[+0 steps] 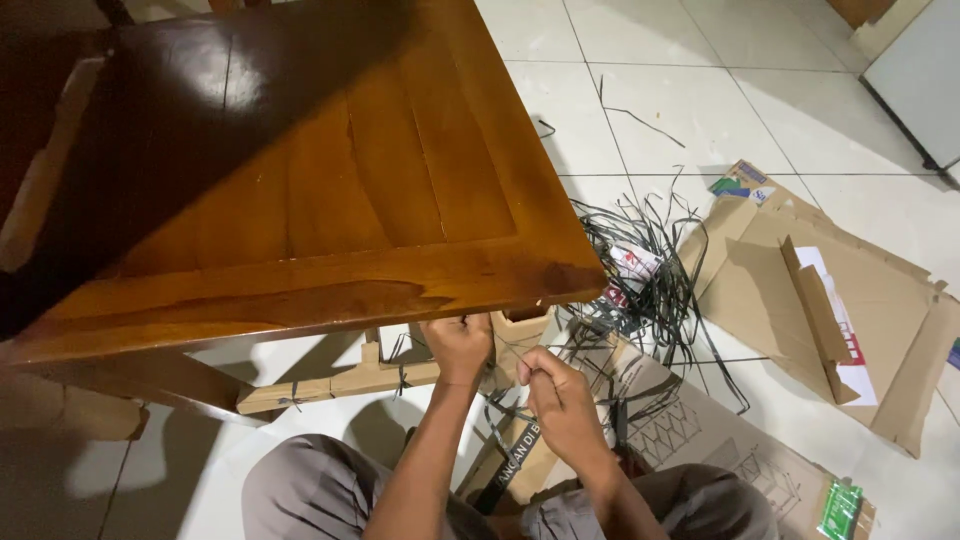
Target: Wrapping table legs with cardboard and securing them with plastic ties
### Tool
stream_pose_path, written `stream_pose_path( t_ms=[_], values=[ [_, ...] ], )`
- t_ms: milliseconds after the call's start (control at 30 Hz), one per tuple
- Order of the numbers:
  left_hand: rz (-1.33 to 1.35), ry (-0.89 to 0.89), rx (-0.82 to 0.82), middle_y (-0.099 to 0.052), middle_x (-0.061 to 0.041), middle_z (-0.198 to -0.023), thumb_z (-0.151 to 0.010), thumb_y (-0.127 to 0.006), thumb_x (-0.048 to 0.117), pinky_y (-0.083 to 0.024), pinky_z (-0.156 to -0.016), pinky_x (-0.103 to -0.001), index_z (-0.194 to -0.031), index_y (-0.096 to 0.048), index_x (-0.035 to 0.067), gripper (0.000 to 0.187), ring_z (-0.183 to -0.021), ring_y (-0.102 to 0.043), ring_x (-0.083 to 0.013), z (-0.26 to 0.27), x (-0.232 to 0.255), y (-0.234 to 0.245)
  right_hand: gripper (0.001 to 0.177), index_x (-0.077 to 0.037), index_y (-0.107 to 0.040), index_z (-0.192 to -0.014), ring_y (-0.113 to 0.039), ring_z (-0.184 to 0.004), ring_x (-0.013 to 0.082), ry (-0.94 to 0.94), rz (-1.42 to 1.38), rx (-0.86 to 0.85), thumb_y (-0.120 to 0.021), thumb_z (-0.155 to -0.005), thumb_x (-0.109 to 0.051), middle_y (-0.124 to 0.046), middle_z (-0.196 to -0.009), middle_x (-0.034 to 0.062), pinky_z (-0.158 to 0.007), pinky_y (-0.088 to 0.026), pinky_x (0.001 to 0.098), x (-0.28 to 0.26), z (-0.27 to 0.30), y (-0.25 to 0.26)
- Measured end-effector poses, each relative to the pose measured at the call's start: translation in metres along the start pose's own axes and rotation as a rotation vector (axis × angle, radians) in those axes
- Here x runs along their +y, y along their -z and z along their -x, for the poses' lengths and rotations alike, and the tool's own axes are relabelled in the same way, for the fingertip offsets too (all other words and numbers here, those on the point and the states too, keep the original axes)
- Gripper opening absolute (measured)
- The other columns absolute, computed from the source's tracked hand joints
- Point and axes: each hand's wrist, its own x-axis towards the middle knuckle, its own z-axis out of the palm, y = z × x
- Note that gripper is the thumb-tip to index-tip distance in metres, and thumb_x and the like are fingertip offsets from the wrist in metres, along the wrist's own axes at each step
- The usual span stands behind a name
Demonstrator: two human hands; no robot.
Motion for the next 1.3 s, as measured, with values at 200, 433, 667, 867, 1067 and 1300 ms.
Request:
stream_pose_path(
  t_ms=[200,433,667,867,1067,1300],
  values=[
    [-0.035,0.146,-0.011,-0.016,-0.002,-0.050,-0.073,-0.055,0.005,-0.016,-0.047,-0.043,-0.050,-0.022,0.012,0.041,-0.052,-0.016,-0.0158,0.006,0.006,0.003,0.032,-0.016,-0.071,-0.094,-0.051,-0.057,0.0129,-0.175,0.182,0.025,-0.039,-0.096,-0.011,-0.073,-0.084,0.0011,-0.055,-0.039,0.0300,-0.028,0.004,0.003],
    [-0.136,0.171,-0.028,-0.023,-0.012,-0.045,-0.071,-0.060,0.013,-0.021,-0.050,-0.050,-0.046,-0.029,0.008,0.041,-0.042,-0.025,-0.0279,0.020,-0.012,-0.005,0.034,-0.013,-0.071,-0.112,-0.075,-0.108,0.0192,0.042,0.211,0.014,-0.041,-0.096,-0.009,-0.080,-0.115,0.0055,-0.095,-0.057,0.0354,-0.024,0.007,0.006],
    [-0.037,0.220,-0.098,-0.033,-0.001,-0.050,-0.092,-0.058,0.012,-0.023,-0.048,-0.038,-0.056,-0.035,0.013,0.043,-0.048,-0.026,-0.0141,0.009,0.028,0.028,0.030,-0.006,-0.072,-0.114,-0.040,-0.055,0.0129,-0.084,-0.262,0.153,-0.044,-0.102,-0.006,-0.048,-0.062,0.0017,-0.056,-0.040,0.0300,-0.015,0.008,-0.017],
    [0.059,0.023,-0.263,-0.037,-0.003,-0.065,-0.107,-0.051,0.020,-0.025,-0.050,-0.034,-0.071,-0.041,0.008,0.038,-0.056,-0.031,-0.0148,0.029,0.071,0.074,0.036,-0.015,-0.068,-0.123,-0.033,-0.042,0.0068,0.111,0.116,0.158,-0.045,-0.098,-0.007,-0.060,-0.072,-0.0008,-0.038,-0.029,0.0253,0.004,0.009,-0.013],
    [0.240,-0.087,-0.321,-0.057,-0.011,-0.097,-0.103,-0.056,0.016,-0.041,-0.075,-0.036,-0.084,-0.060,0.001,0.024,-0.089,-0.053,-0.0242,0.014,0.100,0.088,0.036,-0.006,-0.061,-0.130,-0.079,-0.094,0.0246,0.510,0.368,0.144,-0.046,-0.099,0.001,-0.077,-0.109,0.0123,-0.089,-0.067,0.0366,-0.006,0.006,-0.017],
    [0.426,0.224,-0.381,-0.054,-0.011,-0.107,-0.103,-0.057,0.024,-0.048,-0.080,-0.033,-0.083,-0.063,0.003,0.030,-0.101,-0.054,-0.0206,0.007,0.113,0.090,0.030,0.004,-0.064,-0.123,-0.071,-0.105,0.0324,0.771,0.486,0.253,-0.044,-0.101,0.003,-0.073,-0.114,0.0186,-0.097,-0.058,0.0401,-0.009,0.002,-0.020]
  ],
)
